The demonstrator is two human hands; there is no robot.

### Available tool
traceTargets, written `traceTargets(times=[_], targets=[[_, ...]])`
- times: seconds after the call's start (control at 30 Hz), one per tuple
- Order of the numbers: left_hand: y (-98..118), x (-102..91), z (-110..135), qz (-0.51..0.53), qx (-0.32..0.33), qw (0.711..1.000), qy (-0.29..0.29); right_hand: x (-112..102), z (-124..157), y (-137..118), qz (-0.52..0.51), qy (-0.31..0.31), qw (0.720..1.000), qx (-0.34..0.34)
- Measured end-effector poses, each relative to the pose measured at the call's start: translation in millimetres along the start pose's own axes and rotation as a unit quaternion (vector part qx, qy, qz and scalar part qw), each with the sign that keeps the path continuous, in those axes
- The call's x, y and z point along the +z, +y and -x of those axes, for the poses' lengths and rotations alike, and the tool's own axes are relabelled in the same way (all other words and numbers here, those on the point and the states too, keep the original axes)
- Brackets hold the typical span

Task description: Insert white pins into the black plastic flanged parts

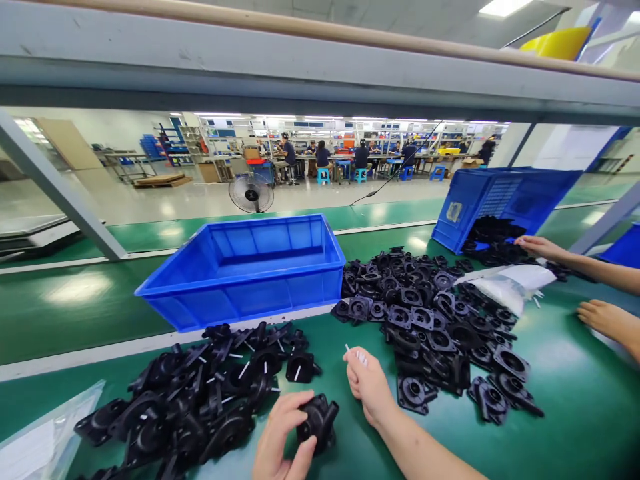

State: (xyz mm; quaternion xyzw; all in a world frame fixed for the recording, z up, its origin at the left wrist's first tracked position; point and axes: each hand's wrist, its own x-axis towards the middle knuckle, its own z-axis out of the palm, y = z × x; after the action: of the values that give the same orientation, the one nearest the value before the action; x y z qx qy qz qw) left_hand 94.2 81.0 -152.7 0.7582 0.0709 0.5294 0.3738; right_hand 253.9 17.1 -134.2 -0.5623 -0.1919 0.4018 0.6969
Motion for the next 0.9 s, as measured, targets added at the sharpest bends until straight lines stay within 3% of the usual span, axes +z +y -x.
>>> traceTargets(times=[0.1,0.2,0.3,0.43,0.53,0.63,0.77,0.9], targets=[[2,4.5,1,-0.020,0.029,0.999,0.022,-2,-3,0,-0.024,0.026,0.999,-0.011],[3,-2.8,-4,-0.047,0.070,0.996,-0.004,0,-2,2,-0.034,0.029,0.999,-0.015],[4,-10.9,-11,-0.108,0.093,0.982,-0.121,1,1,4,-0.035,0.021,0.999,-0.013],[5,-6.7,-16,-0.207,0.027,0.931,-0.299,1,2,6,-0.031,0.007,0.999,-0.008],[6,-0.3,-12,-0.200,0.040,0.911,-0.359,1,3,6,-0.024,0.001,1.000,-0.004],[4,0.5,-8,-0.193,0.023,0.920,-0.340,2,2,7,-0.013,-0.004,1.000,0.001],[-4,-4.3,-10,-0.181,-0.119,0.940,-0.262,2,1,8,0.004,-0.009,1.000,0.016],[-8,-6.4,-13,-0.138,-0.234,0.935,-0.229,2,1,10,0.020,-0.018,0.999,0.026]])
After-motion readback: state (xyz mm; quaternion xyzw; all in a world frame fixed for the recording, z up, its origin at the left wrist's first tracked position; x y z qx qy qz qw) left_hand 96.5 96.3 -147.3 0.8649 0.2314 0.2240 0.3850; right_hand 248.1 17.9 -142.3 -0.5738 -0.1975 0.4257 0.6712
